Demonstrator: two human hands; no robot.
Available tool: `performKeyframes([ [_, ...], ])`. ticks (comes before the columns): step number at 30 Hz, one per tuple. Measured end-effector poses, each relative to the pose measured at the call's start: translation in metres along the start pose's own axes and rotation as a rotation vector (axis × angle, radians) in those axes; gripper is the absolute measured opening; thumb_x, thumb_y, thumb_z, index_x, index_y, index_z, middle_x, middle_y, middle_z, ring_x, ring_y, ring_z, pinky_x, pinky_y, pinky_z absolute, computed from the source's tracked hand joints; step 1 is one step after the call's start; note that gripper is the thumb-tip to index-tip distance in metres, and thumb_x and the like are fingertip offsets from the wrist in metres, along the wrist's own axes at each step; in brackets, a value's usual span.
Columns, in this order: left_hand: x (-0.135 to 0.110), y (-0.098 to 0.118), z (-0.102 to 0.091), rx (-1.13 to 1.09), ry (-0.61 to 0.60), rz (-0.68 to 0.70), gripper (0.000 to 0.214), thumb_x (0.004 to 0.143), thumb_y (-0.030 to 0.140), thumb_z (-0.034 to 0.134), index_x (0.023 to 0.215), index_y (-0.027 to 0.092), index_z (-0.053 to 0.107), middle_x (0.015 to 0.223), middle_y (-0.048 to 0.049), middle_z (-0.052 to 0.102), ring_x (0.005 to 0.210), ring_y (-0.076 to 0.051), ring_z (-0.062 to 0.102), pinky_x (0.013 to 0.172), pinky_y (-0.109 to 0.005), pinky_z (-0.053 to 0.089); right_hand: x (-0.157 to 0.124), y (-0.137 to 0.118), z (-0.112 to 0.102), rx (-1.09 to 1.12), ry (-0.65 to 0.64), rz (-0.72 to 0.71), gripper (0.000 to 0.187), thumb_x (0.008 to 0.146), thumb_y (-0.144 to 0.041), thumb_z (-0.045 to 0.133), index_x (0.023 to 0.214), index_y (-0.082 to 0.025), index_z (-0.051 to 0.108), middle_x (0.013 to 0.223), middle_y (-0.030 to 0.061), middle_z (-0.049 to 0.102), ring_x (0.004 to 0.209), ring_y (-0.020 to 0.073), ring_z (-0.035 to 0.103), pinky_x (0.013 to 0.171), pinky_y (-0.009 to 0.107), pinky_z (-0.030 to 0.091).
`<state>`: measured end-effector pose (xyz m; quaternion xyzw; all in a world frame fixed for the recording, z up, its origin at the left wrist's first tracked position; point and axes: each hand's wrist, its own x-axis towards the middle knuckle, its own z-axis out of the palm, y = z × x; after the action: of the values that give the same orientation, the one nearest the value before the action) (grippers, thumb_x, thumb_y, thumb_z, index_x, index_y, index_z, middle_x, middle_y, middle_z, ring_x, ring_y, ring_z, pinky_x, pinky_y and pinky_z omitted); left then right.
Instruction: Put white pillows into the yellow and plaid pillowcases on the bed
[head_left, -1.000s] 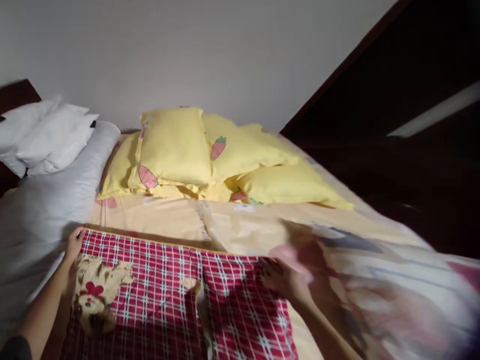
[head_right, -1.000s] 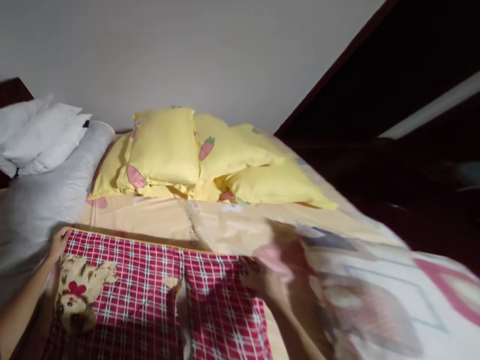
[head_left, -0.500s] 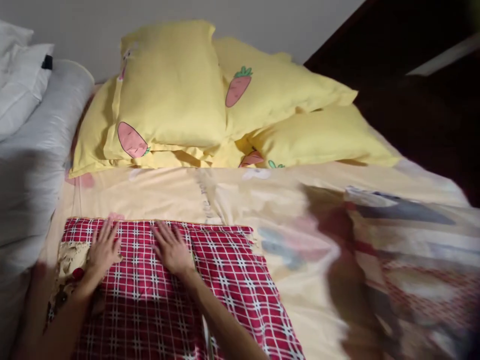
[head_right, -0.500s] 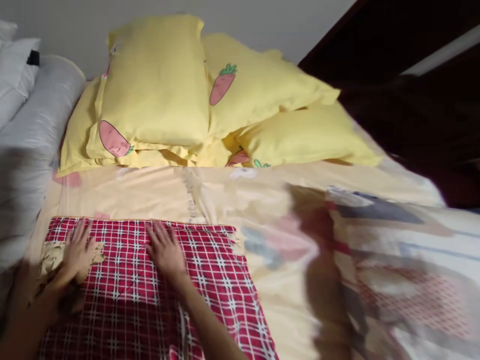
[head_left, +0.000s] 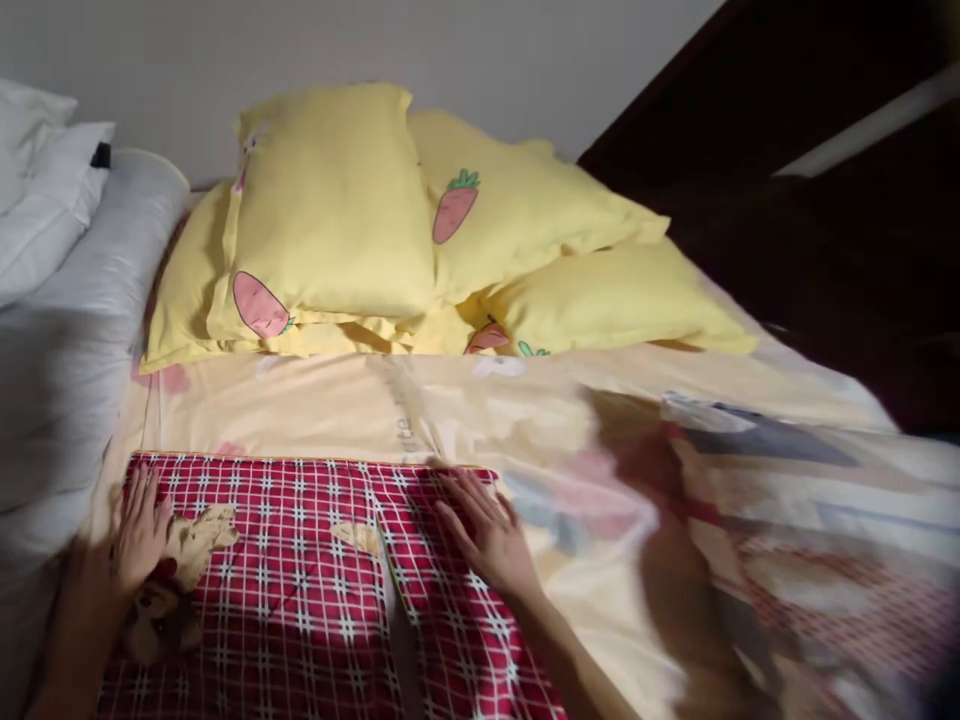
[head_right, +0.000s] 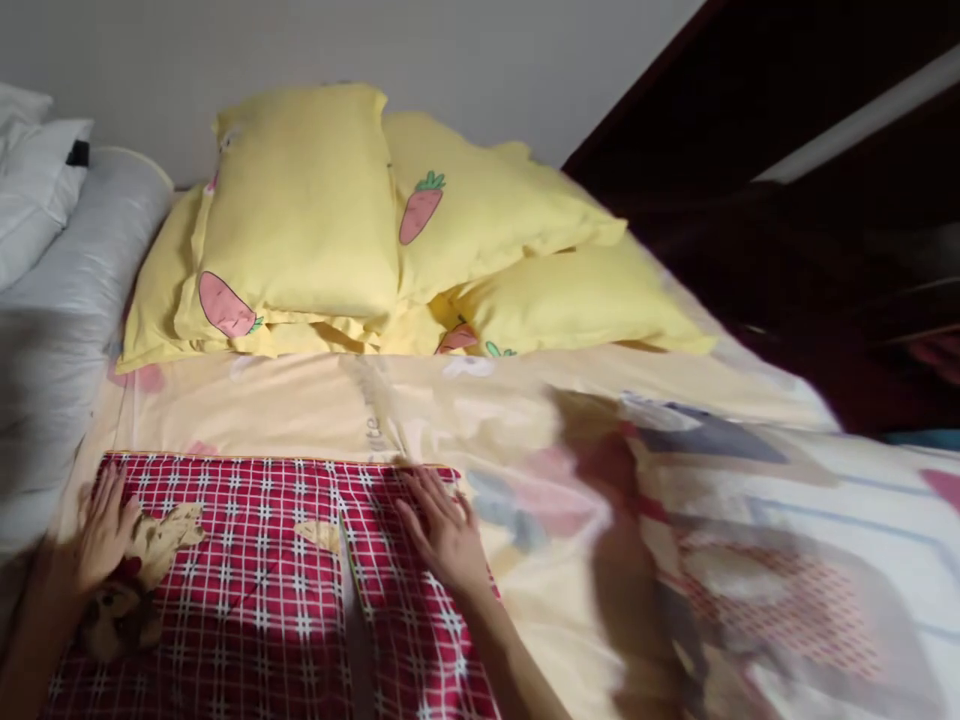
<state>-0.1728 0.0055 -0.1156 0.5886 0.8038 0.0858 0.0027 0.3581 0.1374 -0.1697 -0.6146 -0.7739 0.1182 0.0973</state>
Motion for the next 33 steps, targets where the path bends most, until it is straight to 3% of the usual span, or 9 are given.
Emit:
performKeyframes([
  [3, -0.023, 0.002, 0.007, 0.011, 0.136, -0.093, 0.061, 0.098, 0.049, 0.034, 0.150, 0.019, 0.044, 0.157, -0.0181, 0.042, 0.148, -0.032, 0.036, 0.122, -0.055, 0.020, 0.001, -0.002, 0.002, -0.047, 0.135, 0.174, 0.061, 0.101, -0.047, 0.023, 0.152, -0.018, 0.039, 0.162, 0.0153, 0.031, 0.151, 0.0282, 0.027, 0.119, 0.057, 0.025],
  [6, -0.035, 0.000, 0.005, 0.043, 0.061, -0.102, 0.061, 0.099, 0.048, 0.030, 0.150, 0.019, 0.044, 0.156, -0.0181, 0.045, 0.147, -0.031, 0.038, 0.121, -0.057, 0.021, -0.003, -0.013, -0.004, -0.002, 0.080, 0.237, 0.063, 0.101, -0.049, 0.022, 0.154, -0.017, 0.035, 0.163, 0.0159, 0.028, 0.152, 0.0297, 0.024, 0.119, 0.061, 0.023],
  [9, -0.057, 0.026, -0.008, 0.065, 0.058, -0.060, 0.059, 0.101, 0.042, 0.030, 0.154, 0.019, 0.034, 0.161, -0.0163, 0.035, 0.151, -0.029, 0.029, 0.121, -0.059, 0.021, -0.035, -0.065, -0.012, 0.076, 0.131, 0.258, 0.063, 0.101, -0.049, 0.027, 0.158, -0.021, 0.025, 0.166, 0.0148, 0.019, 0.152, 0.0356, 0.023, 0.116, 0.069, 0.023],
  [14, -0.157, 0.123, 0.012, -0.007, 0.017, 0.176, 0.066, 0.099, 0.026, 0.034, 0.160, 0.025, 0.010, 0.160, -0.0078, 0.037, 0.149, -0.022, 0.034, 0.123, -0.049, 0.025, -0.148, -0.213, 0.024, 0.230, 0.014, -0.212, 0.066, 0.099, -0.023, 0.026, 0.159, -0.032, 0.001, 0.163, 0.0038, 0.028, 0.145, 0.0295, 0.039, 0.115, 0.060, 0.036],
  [16, -0.199, 0.127, 0.024, 0.004, -0.012, 0.221, 0.068, 0.096, 0.026, 0.039, 0.159, 0.027, 0.014, 0.157, -0.0072, 0.043, 0.146, -0.022, 0.041, 0.123, -0.047, 0.027, -0.182, -0.239, 0.047, 0.216, -0.029, -0.347, 0.069, 0.098, -0.023, 0.032, 0.159, -0.032, 0.000, 0.158, 0.0038, 0.039, 0.141, 0.0287, 0.046, 0.111, 0.056, 0.042],
  [20, -0.255, 0.029, 0.012, 0.073, -0.037, 0.105, 0.051, 0.090, 0.028, 0.042, 0.137, 0.032, 0.060, 0.144, -0.0101, 0.059, 0.140, -0.034, 0.047, 0.117, -0.065, 0.027, -0.207, -0.214, 0.055, 0.159, -0.040, -0.351, 0.073, 0.097, -0.029, 0.042, 0.159, -0.031, 0.003, 0.157, 0.0054, 0.039, 0.140, 0.0290, 0.046, 0.112, 0.052, 0.042],
  [24, -0.275, -0.071, -0.025, 0.014, -0.129, 0.002, 0.044, 0.081, 0.031, 0.045, 0.112, 0.033, 0.076, 0.132, -0.0071, 0.069, 0.140, -0.036, 0.046, 0.114, -0.068, 0.031, -0.222, -0.167, 0.028, 0.137, -0.022, -0.356, 0.071, 0.096, -0.024, 0.040, 0.160, -0.029, 0.008, 0.157, 0.0052, 0.040, 0.142, 0.0262, 0.044, 0.113, 0.047, 0.041],
  [29, -0.269, -0.059, -0.040, -0.134, 0.028, -0.272, 0.055, 0.076, 0.041, 0.049, 0.127, 0.035, 0.066, 0.134, -0.0057, 0.068, 0.140, -0.037, 0.047, 0.116, -0.065, 0.032, -0.260, -0.099, 0.013, 0.104, 0.106, 0.055, 0.066, 0.097, -0.040, 0.040, 0.159, -0.032, 0.018, 0.157, 0.0112, 0.041, 0.141, 0.0353, 0.044, 0.109, 0.063, 0.040],
  [33, -0.261, -0.047, -0.045, -0.170, 0.116, -0.481, 0.065, 0.078, 0.053, 0.045, 0.136, 0.024, 0.058, 0.129, -0.0148, 0.069, 0.130, -0.042, 0.055, 0.108, -0.065, 0.041, -0.283, -0.043, 0.000, 0.280, 0.056, 0.185, 0.057, 0.093, -0.052, 0.039, 0.145, -0.029, 0.050, 0.145, 0.0105, 0.058, 0.136, 0.0358, 0.051, 0.107, 0.060, 0.045],
])
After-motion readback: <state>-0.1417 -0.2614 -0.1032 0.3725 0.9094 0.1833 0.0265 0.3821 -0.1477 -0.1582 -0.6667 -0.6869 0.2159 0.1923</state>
